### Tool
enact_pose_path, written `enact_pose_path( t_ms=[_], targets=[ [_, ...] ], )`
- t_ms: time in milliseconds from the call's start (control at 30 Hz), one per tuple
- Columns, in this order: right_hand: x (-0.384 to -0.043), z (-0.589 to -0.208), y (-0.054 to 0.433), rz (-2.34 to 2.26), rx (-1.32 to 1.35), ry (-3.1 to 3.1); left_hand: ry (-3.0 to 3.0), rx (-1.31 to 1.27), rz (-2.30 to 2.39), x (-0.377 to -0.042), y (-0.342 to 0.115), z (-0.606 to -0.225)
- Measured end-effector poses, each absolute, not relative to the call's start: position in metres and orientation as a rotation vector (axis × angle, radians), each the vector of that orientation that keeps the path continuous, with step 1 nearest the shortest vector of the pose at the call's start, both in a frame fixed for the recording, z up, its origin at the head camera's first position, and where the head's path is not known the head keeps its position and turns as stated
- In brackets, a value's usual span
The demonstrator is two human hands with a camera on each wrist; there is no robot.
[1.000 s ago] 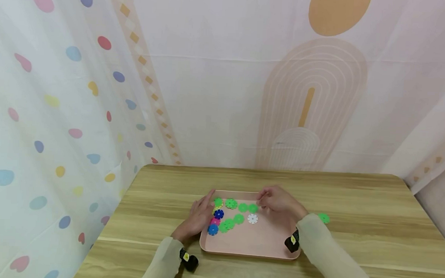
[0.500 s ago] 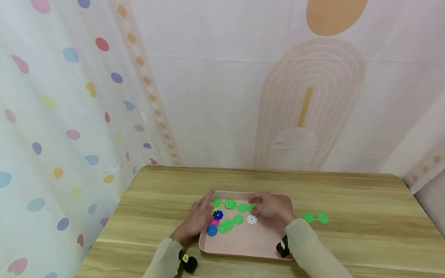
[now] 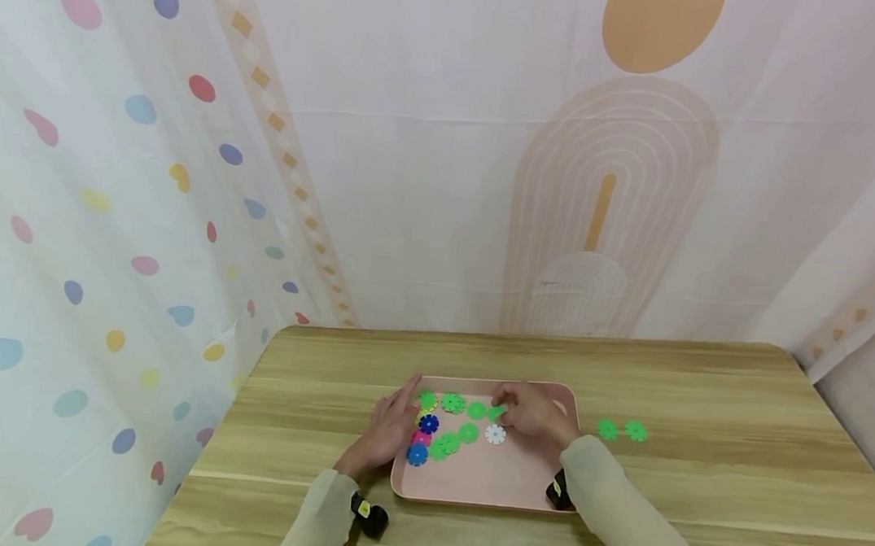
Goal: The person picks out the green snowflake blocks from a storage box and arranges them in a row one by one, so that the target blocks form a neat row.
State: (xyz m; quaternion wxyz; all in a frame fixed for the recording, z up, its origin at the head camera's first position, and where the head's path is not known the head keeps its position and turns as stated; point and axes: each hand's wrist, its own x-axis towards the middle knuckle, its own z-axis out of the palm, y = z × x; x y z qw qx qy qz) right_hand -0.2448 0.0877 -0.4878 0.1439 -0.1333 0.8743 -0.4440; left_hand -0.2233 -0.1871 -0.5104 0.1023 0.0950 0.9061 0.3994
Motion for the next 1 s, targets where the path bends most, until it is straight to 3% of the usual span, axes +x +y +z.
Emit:
enact_pose_path(
  t_ms=[1000],
  targets=[
    [-0.2437,-0.4897,0.0902,-1.219,-0.527,2.519,2.676,0.272,1.184,-0.2223,-0.1863,-0.5095]
  ],
)
